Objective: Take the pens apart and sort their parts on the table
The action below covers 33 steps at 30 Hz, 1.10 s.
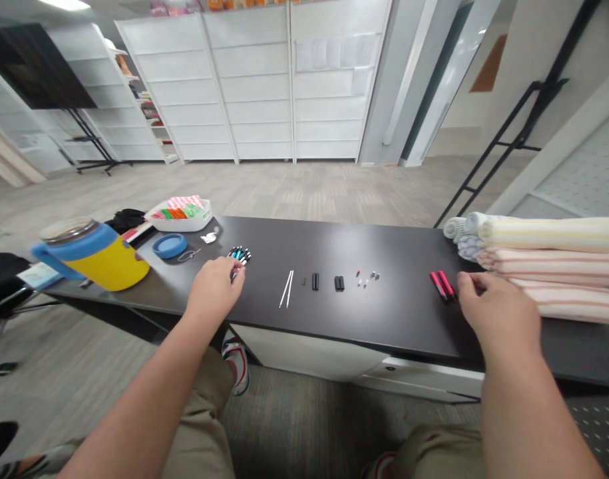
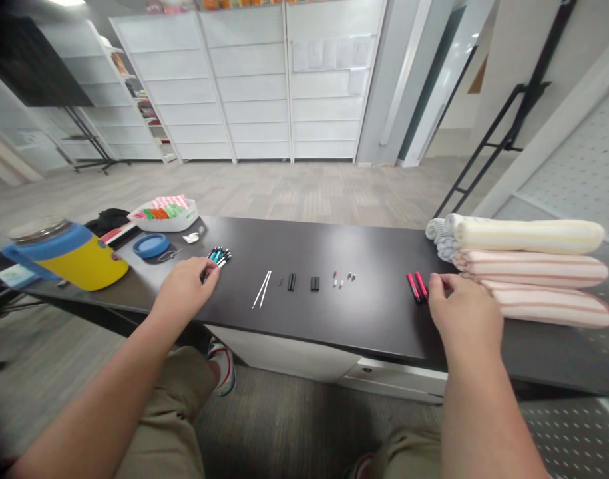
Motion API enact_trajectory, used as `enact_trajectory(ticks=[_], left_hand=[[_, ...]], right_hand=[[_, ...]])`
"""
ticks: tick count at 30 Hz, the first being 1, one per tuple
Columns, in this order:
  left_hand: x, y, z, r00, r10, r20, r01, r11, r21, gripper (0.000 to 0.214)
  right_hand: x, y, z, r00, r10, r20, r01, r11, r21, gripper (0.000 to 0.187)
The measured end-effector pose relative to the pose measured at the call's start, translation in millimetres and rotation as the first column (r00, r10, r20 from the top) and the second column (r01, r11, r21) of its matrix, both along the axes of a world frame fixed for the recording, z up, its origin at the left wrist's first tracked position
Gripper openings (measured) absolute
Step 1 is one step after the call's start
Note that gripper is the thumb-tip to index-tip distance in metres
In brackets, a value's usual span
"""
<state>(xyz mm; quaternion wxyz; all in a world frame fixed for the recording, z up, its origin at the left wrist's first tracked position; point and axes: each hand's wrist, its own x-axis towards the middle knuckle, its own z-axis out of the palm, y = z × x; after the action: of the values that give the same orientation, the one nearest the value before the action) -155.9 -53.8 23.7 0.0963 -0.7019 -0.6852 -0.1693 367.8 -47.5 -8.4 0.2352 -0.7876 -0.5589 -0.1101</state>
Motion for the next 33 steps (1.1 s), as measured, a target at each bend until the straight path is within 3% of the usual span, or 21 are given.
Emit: enact_trajectory(ticks=[4,9,18,25,27,30,33], left_hand=[[-13.4,4.4,-2.3,0.99,0.12,-0.076,-0.126,0.989,-0.08,0.034],[-14.4,6.6,-2.8,0.978,0.158,-0.139,-0.18,0.971,-0.161,0.034],[0.4,2.4,-0.2,0.948,0.151,-0.28,-0.184,0.978,-0.096,0.02],[8.6,-0.1,2.5,0.957,0.18,-0.227,-0.186,0.982,-0.008,0.027],[10.9,-1.8,4.6,0.98,0.14,-0.139,-0.134,0.99,0.047,0.028],[17.4,-6.8,9.0,0.998,-0.036,0.05,0.029,0.989,0.148,0.024],[28.4,-14.5,13.2,0.958,-0.223,0.18,0.161,0.939,0.305,0.019]], right_hand=[[-26.1,-0.5,-0.3,0.997,0.08,0.022,-0.082,0.993,0.084,0.037],[-52.5,0.6,-2.8,0.993,0.115,0.017,-0.116,0.984,0.138,0.032],[-50.7,1.8,-5.5,0.989,0.147,-0.034,-0.141,0.978,0.152,0.032],[-52.9,1.2,-2.8,0.988,0.152,-0.037,-0.143,0.973,0.181,0.03],[-55.0,-0.5,-0.3,0.986,0.165,-0.039,-0.154,0.967,0.203,0.03],[-62.6,-5.9,3.8,0.969,0.243,-0.037,-0.227,0.942,0.248,0.03],[-79.7,-14.2,4.3,0.924,0.382,-0.009,-0.365,0.89,0.272,0.03]])
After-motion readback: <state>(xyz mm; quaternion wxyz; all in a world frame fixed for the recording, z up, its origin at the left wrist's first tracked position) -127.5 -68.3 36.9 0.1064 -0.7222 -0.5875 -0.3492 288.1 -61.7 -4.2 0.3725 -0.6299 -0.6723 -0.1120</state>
